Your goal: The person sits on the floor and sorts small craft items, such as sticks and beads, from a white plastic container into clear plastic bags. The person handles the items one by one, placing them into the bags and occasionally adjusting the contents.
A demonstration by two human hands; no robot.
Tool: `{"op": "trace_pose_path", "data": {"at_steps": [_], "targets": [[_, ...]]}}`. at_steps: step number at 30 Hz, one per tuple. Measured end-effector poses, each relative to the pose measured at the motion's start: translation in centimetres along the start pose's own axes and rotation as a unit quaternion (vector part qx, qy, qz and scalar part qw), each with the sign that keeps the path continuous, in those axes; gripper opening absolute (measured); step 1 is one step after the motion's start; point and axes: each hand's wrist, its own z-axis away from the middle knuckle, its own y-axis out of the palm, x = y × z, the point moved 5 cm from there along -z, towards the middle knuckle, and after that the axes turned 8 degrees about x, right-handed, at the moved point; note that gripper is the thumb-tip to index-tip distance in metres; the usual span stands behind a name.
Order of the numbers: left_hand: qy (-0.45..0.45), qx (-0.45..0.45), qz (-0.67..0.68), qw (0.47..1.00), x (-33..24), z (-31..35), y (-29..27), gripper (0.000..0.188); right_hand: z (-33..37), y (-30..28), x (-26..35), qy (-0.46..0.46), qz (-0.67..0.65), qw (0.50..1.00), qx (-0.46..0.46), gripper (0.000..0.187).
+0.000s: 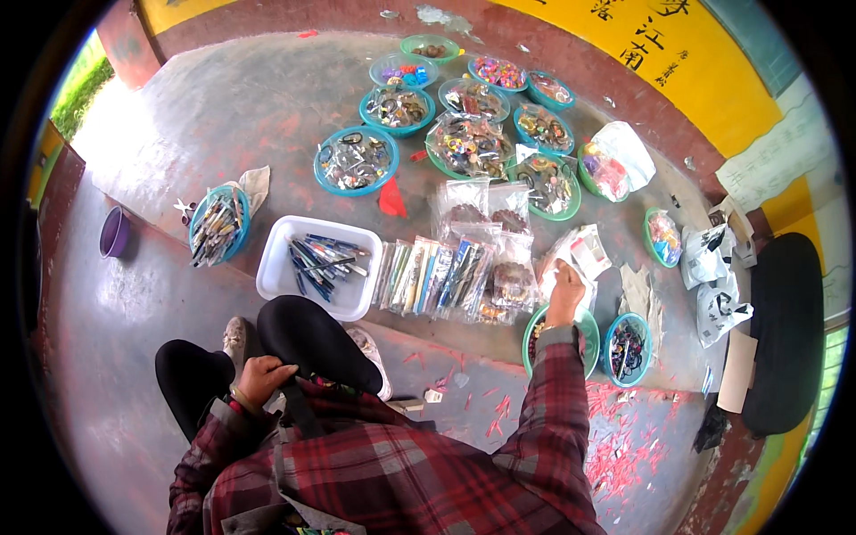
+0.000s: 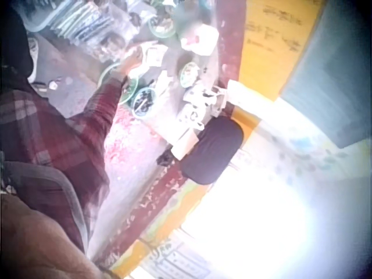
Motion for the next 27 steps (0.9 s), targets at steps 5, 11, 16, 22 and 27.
{"op": "trace_pose_path", "data": {"at_steps": [5,11,16,22,27], "targets": [[-0.007,-0.001,0.016,1.000,-0.2,0.4,-0.3,0.037,6.8,7.9,8.2,0.043,-0.260,0.955,0.135,0.018],[0.019,-0.037,0.056,0.998,-0.8,1.9,-1.1,0.033,17.6,18.0,21.5,0.088,-0.294,0.841,0.446,0.009],[0.137,-0.210,0.183,0.951,-1.8,4.5,-5.4,0.072,26.3,22.6,29.9,0.053,-0.203,0.718,0.664,0.001],[0.260,-0.183,0.292,0.902,-3.7,9.7,-10.5,0.063,30.8,24.8,34.4,-0.027,-0.144,0.632,0.761,0.003],[0.239,-0.145,0.367,0.887,-5.4,12.6,-11.0,0.018,32.5,25.6,35.7,-0.082,-0.106,0.617,0.775,0.006]]}}
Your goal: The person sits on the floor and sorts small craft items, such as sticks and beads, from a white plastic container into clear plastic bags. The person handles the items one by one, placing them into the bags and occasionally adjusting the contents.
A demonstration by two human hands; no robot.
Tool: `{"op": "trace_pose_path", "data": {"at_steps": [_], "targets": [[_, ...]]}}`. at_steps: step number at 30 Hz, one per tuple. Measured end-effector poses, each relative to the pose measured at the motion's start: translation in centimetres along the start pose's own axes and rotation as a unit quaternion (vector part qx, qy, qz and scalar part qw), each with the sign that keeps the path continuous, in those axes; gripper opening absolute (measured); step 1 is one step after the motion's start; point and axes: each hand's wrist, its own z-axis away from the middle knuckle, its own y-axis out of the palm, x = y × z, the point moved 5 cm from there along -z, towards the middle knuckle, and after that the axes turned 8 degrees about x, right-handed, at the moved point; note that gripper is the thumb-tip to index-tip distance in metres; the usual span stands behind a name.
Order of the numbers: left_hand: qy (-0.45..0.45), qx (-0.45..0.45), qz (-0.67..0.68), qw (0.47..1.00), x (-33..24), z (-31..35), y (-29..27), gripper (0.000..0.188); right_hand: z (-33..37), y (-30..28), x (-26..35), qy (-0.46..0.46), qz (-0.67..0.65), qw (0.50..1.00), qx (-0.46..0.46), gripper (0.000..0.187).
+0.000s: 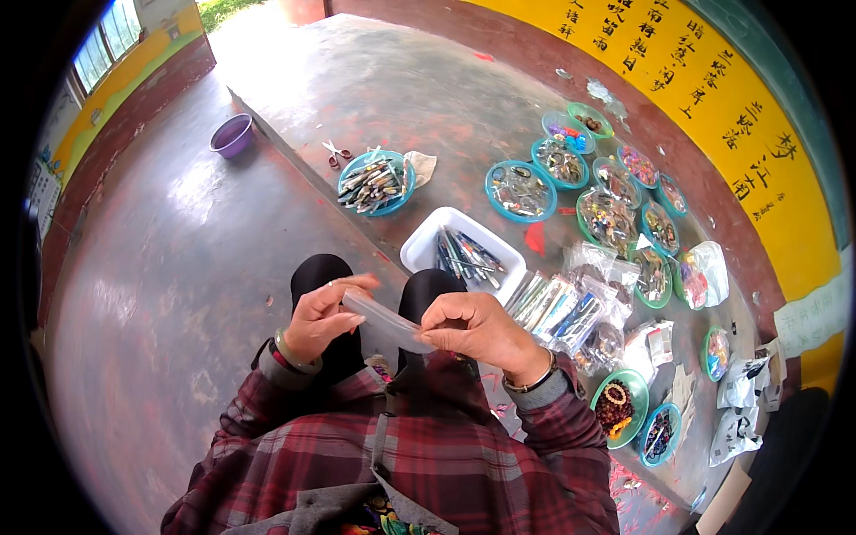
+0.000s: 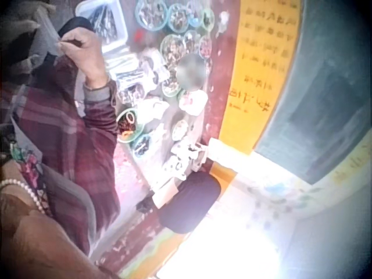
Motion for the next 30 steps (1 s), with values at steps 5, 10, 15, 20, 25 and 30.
{"op": "trace_pose_path", "data": {"at_steps": [5,10,15,20,25,30], "targets": [[-0.058,-0.014,-0.077,0.995,0.2,1.5,-0.2,0.011,-0.9,1.3,1.1,0.074,-0.047,0.996,-0.033,0.012],[-0.021,-0.019,-0.130,0.991,0.2,2.0,-0.4,0.011,-2.0,2.8,1.8,0.056,0.070,0.996,-0.021,0.012],[-0.032,-0.028,-0.101,0.994,0.8,2.6,-0.8,0.010,-2.5,3.3,0.7,-0.001,0.195,0.977,-0.082,0.009],[-0.088,-0.032,-0.051,0.994,1.3,2.9,-0.9,0.013,-2.3,3.4,-0.6,0.016,0.120,0.987,-0.104,0.006],[-0.063,-0.022,-0.004,0.998,1.3,2.6,-0.5,0.028,-2.0,3.2,-1.1,0.038,0.099,0.985,-0.139,0.006],[-0.049,-0.019,0.012,0.999,1.6,2.6,0.0,0.029,-2.1,3.6,-1.5,0.019,0.123,0.980,-0.152,0.011]]}}
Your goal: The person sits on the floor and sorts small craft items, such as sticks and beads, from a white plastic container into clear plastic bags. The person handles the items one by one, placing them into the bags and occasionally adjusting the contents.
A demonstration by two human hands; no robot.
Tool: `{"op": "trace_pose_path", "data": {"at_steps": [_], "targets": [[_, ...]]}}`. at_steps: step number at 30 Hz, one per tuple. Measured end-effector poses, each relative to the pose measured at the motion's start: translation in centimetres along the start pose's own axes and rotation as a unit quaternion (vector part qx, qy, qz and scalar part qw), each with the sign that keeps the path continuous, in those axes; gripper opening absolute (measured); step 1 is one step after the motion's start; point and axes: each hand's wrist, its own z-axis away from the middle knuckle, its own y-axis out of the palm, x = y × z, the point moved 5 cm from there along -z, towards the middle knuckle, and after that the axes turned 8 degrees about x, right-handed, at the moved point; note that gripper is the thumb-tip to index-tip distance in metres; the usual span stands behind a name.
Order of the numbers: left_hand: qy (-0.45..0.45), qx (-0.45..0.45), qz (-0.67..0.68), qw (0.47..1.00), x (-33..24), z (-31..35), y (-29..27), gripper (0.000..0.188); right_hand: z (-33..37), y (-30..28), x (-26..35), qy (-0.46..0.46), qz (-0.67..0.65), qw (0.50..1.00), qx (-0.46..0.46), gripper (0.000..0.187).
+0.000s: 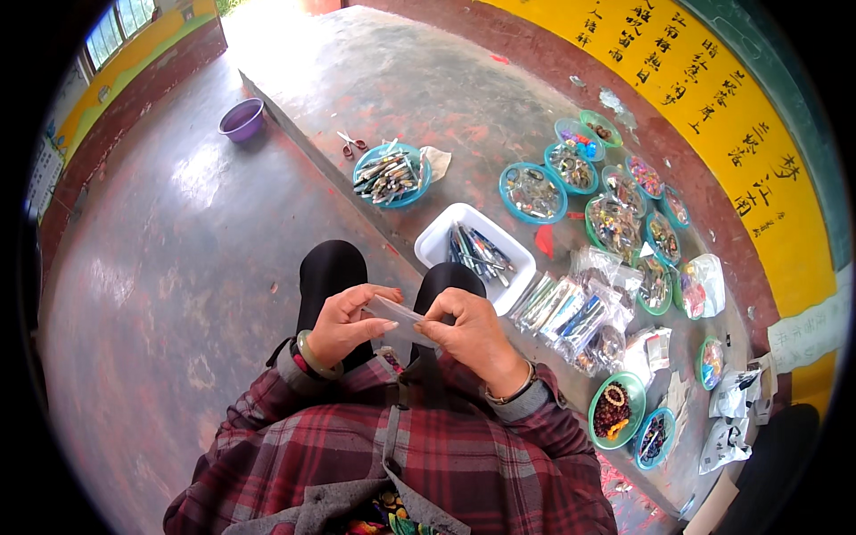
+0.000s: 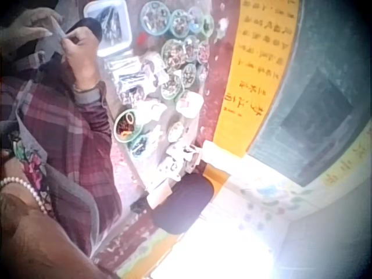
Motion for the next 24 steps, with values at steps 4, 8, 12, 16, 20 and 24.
{"op": "trace_pose_path", "data": {"at_steps": [4,8,12,16,20,24], "targets": [[-0.012,-0.004,-0.037,0.999,0.5,0.0,-0.1,0.020,-0.1,0.4,-0.6,-0.010,0.032,0.999,0.008,0.011],[-0.012,-0.026,-0.033,0.999,0.7,0.0,-0.2,0.012,-0.1,0.3,-0.3,-0.028,0.006,1.000,0.012,0.013],[0.005,-0.024,-0.028,0.999,1.1,-0.1,-0.3,0.016,-0.3,0.2,-0.7,-0.016,-0.019,0.999,0.026,0.017],[-0.014,-0.015,-0.033,0.999,1.5,0.0,-0.2,0.016,-0.3,0.5,-1.5,-0.033,-0.035,0.998,0.038,0.017],[-0.022,-0.002,-0.049,0.999,1.4,0.0,-0.1,0.015,-0.3,0.5,-1.3,-0.019,-0.025,0.999,0.039,0.014],[-0.030,0.009,-0.040,0.999,1.8,0.0,-0.1,0.014,-0.3,0.4,-1.4,0.009,-0.028,0.999,0.037,0.012]]}}
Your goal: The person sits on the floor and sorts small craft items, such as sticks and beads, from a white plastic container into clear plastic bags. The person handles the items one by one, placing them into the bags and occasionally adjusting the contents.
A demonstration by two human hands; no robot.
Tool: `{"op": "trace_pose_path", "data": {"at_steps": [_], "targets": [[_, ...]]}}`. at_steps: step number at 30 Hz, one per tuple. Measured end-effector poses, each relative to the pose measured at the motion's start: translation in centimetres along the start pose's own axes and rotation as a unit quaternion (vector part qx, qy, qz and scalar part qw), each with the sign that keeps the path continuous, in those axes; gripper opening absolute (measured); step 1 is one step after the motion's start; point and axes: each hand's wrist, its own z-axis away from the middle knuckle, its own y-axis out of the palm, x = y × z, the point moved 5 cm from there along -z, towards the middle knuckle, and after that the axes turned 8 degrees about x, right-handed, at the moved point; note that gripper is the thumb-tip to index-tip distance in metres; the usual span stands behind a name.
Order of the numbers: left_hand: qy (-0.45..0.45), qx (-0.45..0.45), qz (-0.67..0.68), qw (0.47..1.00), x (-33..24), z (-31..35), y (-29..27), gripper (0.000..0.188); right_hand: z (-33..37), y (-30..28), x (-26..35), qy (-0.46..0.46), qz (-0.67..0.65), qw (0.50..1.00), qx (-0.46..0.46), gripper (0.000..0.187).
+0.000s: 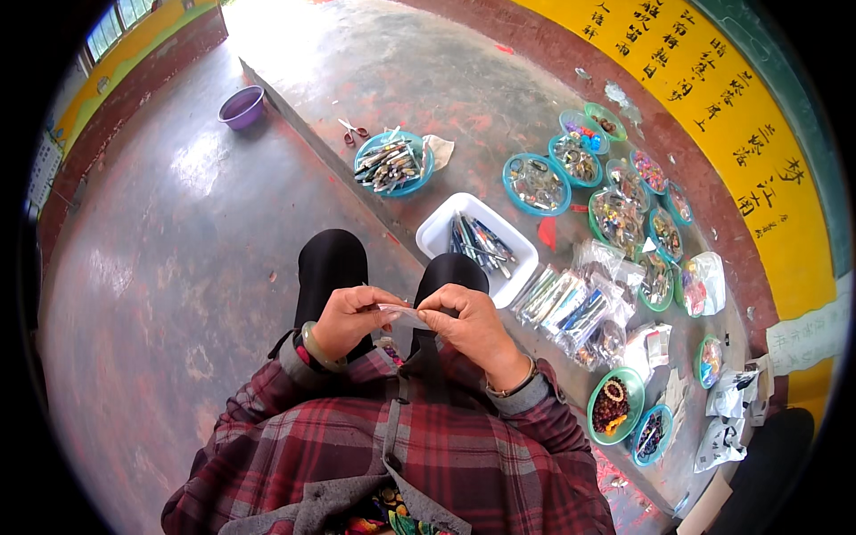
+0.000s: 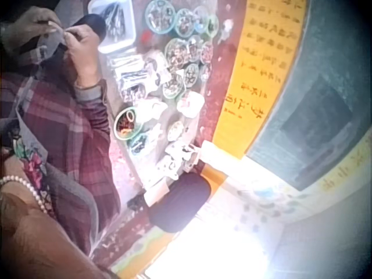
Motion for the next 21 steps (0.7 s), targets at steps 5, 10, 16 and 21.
{"op": "trace_pose_path", "data": {"at_steps": [5,10,16,21], "targets": [[0.000,0.042,0.040,0.998,0.1,0.1,0.2,0.015,0.1,-0.2,0.0,0.029,-0.017,0.999,0.009,0.013],[-0.015,0.053,0.040,0.998,0.6,0.0,0.0,0.015,0.4,0.1,-0.5,0.108,-0.083,0.989,0.052,0.016],[-0.015,0.029,0.063,0.997,1.0,-0.2,-0.3,0.015,0.3,0.6,-0.1,0.095,-0.089,0.989,0.076,0.020],[-0.034,0.022,0.066,0.997,1.6,-0.3,-0.4,0.016,0.2,0.6,-0.4,0.113,-0.043,0.990,0.072,0.019]]}}
